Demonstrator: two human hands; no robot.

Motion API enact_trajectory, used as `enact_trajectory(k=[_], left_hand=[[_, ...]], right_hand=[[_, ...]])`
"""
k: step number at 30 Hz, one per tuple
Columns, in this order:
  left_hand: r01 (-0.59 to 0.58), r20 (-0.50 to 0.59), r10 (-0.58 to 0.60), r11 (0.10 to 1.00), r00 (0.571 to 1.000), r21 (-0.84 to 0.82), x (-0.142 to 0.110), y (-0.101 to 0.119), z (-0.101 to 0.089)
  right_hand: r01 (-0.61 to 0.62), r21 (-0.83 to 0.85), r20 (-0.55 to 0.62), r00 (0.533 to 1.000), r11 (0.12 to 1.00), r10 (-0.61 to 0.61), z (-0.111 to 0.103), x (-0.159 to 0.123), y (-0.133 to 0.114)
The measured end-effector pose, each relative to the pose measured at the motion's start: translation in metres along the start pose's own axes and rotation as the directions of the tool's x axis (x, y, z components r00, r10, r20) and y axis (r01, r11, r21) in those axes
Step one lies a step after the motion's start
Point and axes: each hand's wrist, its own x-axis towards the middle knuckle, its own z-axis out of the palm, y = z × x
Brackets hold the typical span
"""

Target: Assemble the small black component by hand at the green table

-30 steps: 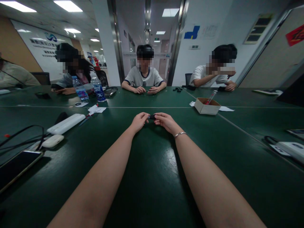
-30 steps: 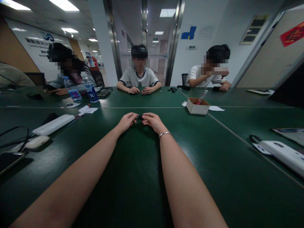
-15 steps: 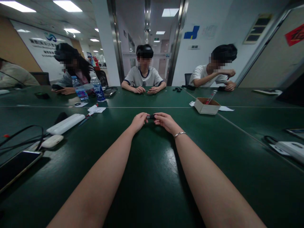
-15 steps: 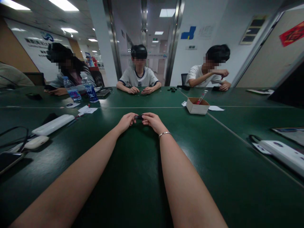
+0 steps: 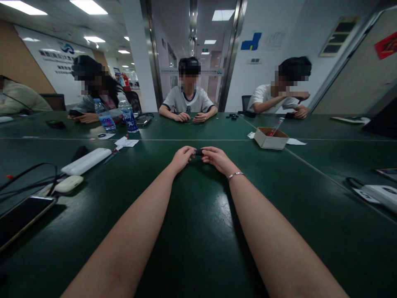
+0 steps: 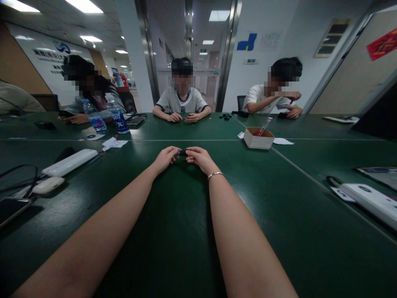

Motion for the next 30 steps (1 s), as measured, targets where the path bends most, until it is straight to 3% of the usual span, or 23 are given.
enact_trajectory(k=[8,17,25,30], left_hand=[[-0.046,0.0,0.046,0.999,0.999,-0.003,-0.0023,0.0008,-0.0013],[-0.205,-0.012,0.205,0.979,0.979,0.015,0.0018,-0.0064,-0.0033],[-0.138,-0.011,0.138,0.99,0.99,0.005,0.0002,-0.006,-0.0024],[-0.14,-0.017,0.14,0.99,0.99,0.009,-0.0002,-0.0059,-0.0031]], right_hand=[[0.0,-0.006,-0.004,1.0,1.0,0.0,0.0004,-0.0007,-0.0006],[-0.007,-0.004,-0.01,1.0,1.0,0.007,0.0021,-0.0013,-0.0015],[0.061,-0.067,0.027,0.998,0.996,-0.06,0.0002,-0.0021,-0.0009],[0.006,-0.228,-0.027,1.0,0.974,-0.013,0.0058,0.0048,0.0008]])
